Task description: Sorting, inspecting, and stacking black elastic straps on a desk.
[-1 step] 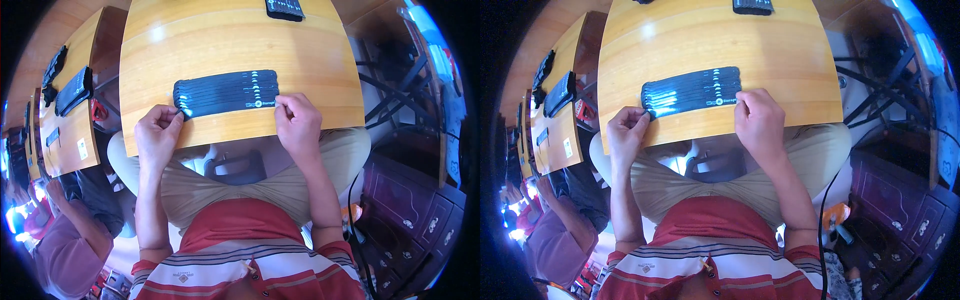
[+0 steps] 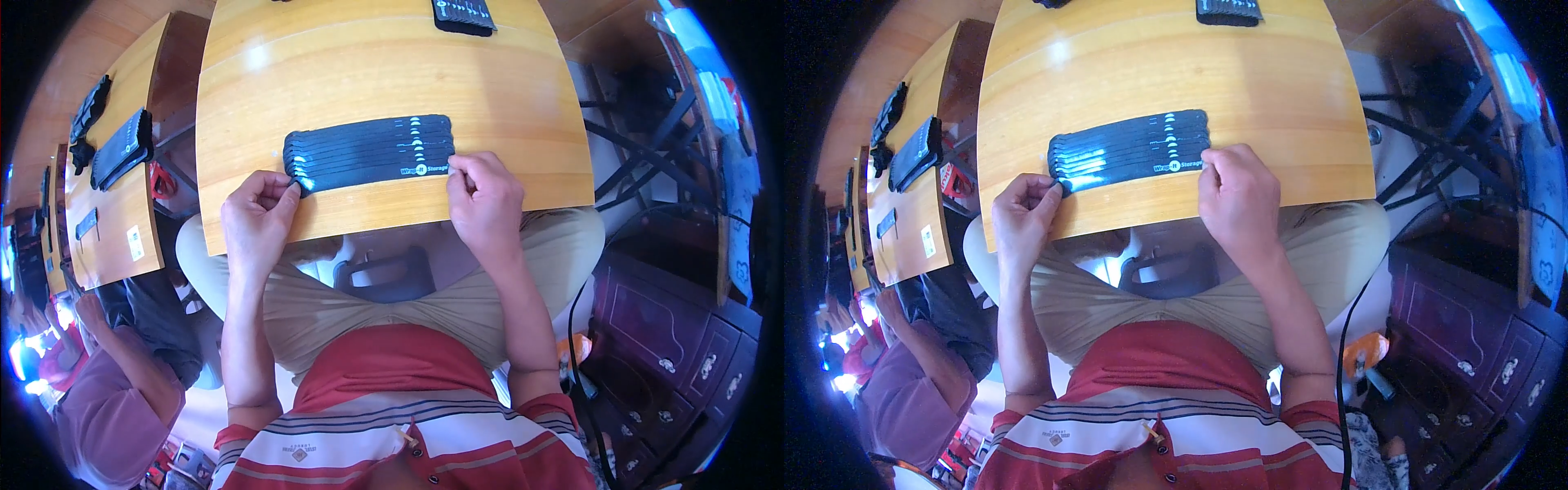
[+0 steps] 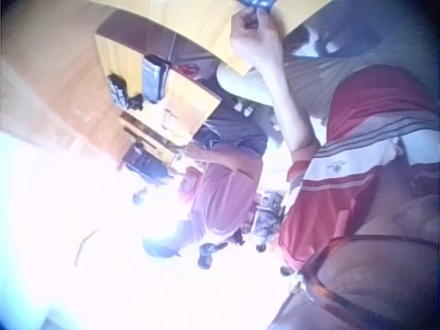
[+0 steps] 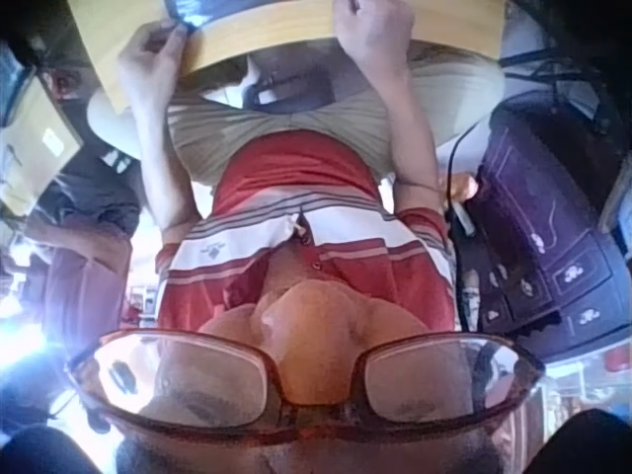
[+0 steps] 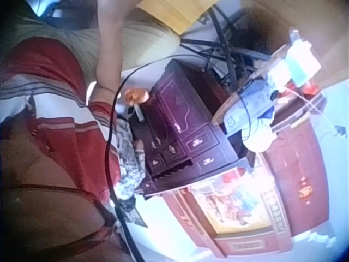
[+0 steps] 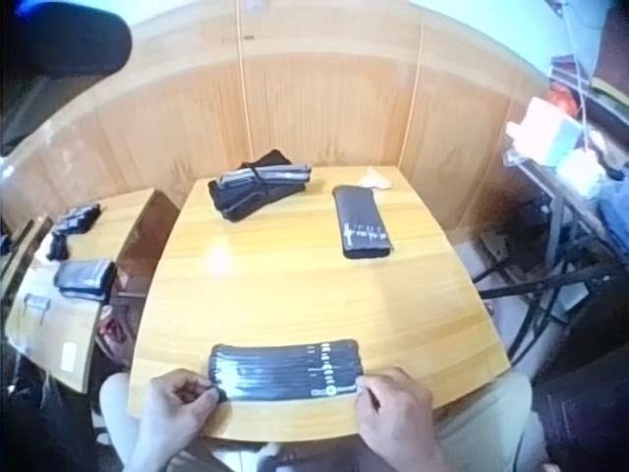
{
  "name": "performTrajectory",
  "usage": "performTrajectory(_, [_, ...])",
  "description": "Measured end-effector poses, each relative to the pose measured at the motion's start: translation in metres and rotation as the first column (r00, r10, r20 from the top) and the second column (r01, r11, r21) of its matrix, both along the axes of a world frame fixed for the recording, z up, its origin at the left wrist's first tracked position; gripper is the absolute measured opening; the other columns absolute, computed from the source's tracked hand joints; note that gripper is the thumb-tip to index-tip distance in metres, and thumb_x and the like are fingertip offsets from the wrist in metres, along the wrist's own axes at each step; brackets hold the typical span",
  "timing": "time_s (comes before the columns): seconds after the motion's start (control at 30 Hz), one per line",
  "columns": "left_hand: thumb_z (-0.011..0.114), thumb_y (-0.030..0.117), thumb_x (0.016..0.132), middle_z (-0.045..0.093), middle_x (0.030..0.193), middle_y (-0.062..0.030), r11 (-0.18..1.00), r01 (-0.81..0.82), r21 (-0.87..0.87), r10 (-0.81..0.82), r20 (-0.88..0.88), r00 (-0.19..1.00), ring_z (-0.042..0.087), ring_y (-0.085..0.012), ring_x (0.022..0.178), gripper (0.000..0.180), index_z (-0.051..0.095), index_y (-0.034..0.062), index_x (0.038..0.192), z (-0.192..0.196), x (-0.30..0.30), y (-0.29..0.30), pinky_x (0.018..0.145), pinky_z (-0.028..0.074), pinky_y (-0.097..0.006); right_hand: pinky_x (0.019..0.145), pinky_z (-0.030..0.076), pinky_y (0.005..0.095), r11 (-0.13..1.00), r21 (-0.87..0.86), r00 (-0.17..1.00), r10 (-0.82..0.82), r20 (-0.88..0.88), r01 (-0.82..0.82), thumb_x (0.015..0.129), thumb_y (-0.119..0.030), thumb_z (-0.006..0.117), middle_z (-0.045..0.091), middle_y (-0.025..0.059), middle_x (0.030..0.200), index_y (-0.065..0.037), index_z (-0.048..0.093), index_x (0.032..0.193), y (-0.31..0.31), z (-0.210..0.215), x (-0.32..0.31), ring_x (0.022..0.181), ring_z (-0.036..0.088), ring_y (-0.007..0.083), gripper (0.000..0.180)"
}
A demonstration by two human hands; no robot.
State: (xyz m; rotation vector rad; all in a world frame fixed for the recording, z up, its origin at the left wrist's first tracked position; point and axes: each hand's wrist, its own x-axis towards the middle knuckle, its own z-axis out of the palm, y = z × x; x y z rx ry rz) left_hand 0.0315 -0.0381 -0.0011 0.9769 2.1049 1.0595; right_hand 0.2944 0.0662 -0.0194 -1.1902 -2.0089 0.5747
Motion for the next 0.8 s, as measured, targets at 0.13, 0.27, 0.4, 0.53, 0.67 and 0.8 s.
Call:
performTrajectory(0.13, [0.075, 0.003, 0.088, 0.069, 0.076, -0.0038, 1.0, 0.004, 0.019, -0.004, -0.016, 1.0, 0.059, -0.0062, 0.065, 0.011, 0.071, -0.0026, 0.096, -0.005, -0.002, -0.003, 0.062, 0.05, -0.023, 0.067, 0.054, 0.0441, 0.992, 0.129, 0.967, -0.022, 0.254, -0.011, 0.084, -0.006, 0.067, 0.063, 0.0105, 0.089, -0.004, 0.072, 0.099, -0.006, 0.005, 0.001, 0.082, 0.064, 0.0297, 0.016])
performTrajectory(0.27, [0.077, 0.006, 0.086, 0.067, 0.082, -0.006, 0.99, 0.091, 0.108, -0.055, -0.302, 0.952, 0.062, -0.0142, 0.063, 0.014, 0.072, 0.0018, 0.099, -0.003, 0.005, -0.009, 0.062, 0.052, -0.027, 0.067, 0.054, 0.0417, 0.987, 0.159, 0.934, -0.032, 0.356, -0.027, 0.085, -0.009, 0.068, 0.061, 0.0074, 0.091, -0.004, 0.073, 0.1, -0.015, 0.015, 0.005, 0.087, 0.062, 0.0283, 0.017])
performTrajectory(0.4, [0.078, 0.009, 0.084, 0.064, 0.101, -0.008, 0.965, 0.233, 0.125, -0.045, -0.79, 0.612, 0.067, -0.023, 0.078, 0.02, 0.073, 0.0046, 0.103, -0.002, 0.022, -0.018, 0.064, 0.056, -0.035, 0.069, 0.054, 0.0397, 0.974, 0.201, 0.889, -0.004, 0.459, -0.1, 0.086, -0.012, 0.068, 0.061, 0.0068, 0.094, -0.001, 0.072, 0.106, -0.019, 0.019, 0.008, 0.091, 0.06, 0.0273, 0.023])
performTrajectory(0.53, [0.074, 0.014, 0.087, 0.056, 0.141, -0.0156, 0.91, 0.411, 0.063, -0.174, -0.839, 0.516, 0.05, -0.0355, 0.135, 0.042, 0.066, 0.0019, 0.126, -0.001, 0.034, -0.02, 0.109, 0.044, -0.049, 0.088, 0.053, 0.0435, 0.958, 0.279, 0.922, -0.045, 0.385, -0.07, 0.088, -0.017, 0.068, 0.065, 0.0102, 0.106, 0.0, 0.071, 0.113, -0.019, 0.015, 0.003, 0.106, 0.061, 0.0299, 0.031])
performTrajectory(0.67, [0.062, 0.043, 0.095, 0.041, 0.159, -0.0109, 0.826, 0.528, -0.199, -0.443, -0.808, 0.389, 0.033, -0.0297, 0.151, 0.066, 0.05, 0.0051, 0.147, -0.008, 0.049, -0.016, 0.124, 0.02, -0.051, 0.12, 0.03, 0.0503, 0.904, 0.281, 0.876, 0.172, 0.451, -0.322, 0.094, -0.032, 0.065, 0.056, 0.0145, 0.144, -0.002, 0.065, 0.129, -0.038, 0.002, -0.029, 0.142, 0.044, 0.0317, 0.046])
performTrajectory(0.8, [0.057, 0.048, 0.097, 0.041, 0.16, -0.0121, 0.788, 0.559, -0.259, -0.494, -0.807, 0.323, 0.033, -0.0267, 0.151, 0.069, 0.047, 0.0042, 0.15, -0.01, 0.041, -0.019, 0.123, 0.022, -0.049, 0.123, 0.025, 0.0468, 0.912, 0.162, 0.831, 0.254, 0.494, -0.376, 0.094, -0.038, 0.065, 0.049, 0.0101, 0.153, -0.005, 0.057, 0.14, -0.042, -0.005, -0.033, 0.148, 0.037, 0.0271, 0.057])
